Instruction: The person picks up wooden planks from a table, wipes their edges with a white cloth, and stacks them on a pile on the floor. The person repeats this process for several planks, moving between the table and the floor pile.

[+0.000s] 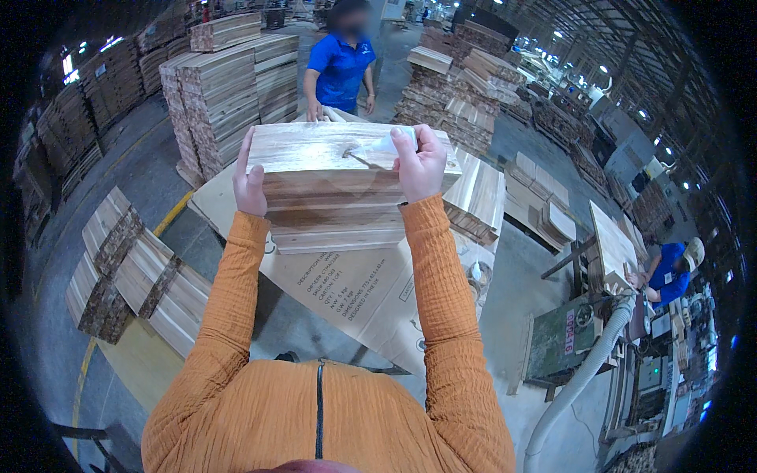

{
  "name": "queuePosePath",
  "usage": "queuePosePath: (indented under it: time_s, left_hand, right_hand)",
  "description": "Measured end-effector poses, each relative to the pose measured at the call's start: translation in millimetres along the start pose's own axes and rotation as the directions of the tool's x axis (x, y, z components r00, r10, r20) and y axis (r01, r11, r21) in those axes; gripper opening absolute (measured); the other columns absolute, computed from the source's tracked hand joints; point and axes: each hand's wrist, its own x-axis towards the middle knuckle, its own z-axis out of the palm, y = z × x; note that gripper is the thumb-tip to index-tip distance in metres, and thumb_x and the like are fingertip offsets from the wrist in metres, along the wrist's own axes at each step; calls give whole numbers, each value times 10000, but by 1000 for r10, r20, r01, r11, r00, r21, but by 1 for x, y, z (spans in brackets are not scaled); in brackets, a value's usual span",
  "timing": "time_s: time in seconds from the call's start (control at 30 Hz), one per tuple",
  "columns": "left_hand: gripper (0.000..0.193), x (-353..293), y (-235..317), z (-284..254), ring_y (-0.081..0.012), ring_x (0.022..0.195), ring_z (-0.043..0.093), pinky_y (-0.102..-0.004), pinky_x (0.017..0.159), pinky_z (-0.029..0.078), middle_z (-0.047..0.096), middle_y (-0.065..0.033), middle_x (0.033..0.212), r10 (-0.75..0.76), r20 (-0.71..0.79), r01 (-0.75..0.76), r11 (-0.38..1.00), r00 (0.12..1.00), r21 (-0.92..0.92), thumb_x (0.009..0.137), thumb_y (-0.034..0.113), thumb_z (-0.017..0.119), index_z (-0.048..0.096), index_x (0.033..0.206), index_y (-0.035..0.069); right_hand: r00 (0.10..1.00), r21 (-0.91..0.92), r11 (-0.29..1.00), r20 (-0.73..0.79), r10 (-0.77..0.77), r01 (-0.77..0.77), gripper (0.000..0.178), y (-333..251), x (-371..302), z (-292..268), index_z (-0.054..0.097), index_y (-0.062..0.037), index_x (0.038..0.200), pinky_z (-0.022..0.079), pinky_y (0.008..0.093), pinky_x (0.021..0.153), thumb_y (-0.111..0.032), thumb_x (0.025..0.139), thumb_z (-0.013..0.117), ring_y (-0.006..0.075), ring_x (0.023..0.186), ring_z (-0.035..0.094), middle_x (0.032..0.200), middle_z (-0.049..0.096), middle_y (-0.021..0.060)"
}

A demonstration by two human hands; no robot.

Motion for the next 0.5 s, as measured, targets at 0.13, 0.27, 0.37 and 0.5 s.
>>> queuePosePath:
  time_s: [0.13, 0.27, 0.37, 0.5]
  left_hand:
    - [758, 0, 1, -1, -252, 1182, 446, -326, 987, 325, 462, -194, 1270, 7, -1, -7, 1000, 1000, 14, 819, 498, 482, 342, 1327, -47]
    - [751, 0, 0, 0, -247, 1180, 446, -323, 989, 322, 461, -190, 1272, -1, 6, 1, 1000, 1000, 12, 819, 485, 480, 339, 1330, -47]
    - [745, 0, -2, 1, -245, 1181, 444, -323, 991, 318, 461, -186, 1274, 10, 6, -10, 1000, 1000, 1, 823, 482, 474, 338, 1331, -45]
    - [719, 2, -10, -2, -240, 1185, 438, -320, 993, 313, 458, -179, 1280, 60, -16, -61, 998, 998, -11, 827, 456, 463, 340, 1332, -42]
  right_hand:
    - [1000, 0, 1000, -14, -6, 6, 213, 0, 0, 1, 543, -27, 755, 353, 170, 393, -202, 840, 631, 21, 454, 445, 613, 524, -11]
    - [1000, 8, 1000, -31, -2, 3, 212, 0, 1, 0, 539, -28, 748, 349, 171, 388, -197, 840, 630, 22, 451, 446, 606, 521, -10]
    - [999, 27, 1000, -41, -6, 7, 214, 0, 2, -1, 531, -31, 737, 353, 171, 384, -191, 839, 629, 26, 446, 449, 611, 524, -6]
    - [994, 57, 998, -107, 22, -16, 205, -4, 2, 1, 525, -37, 735, 365, 172, 373, -182, 837, 629, 32, 446, 453, 623, 527, -1]
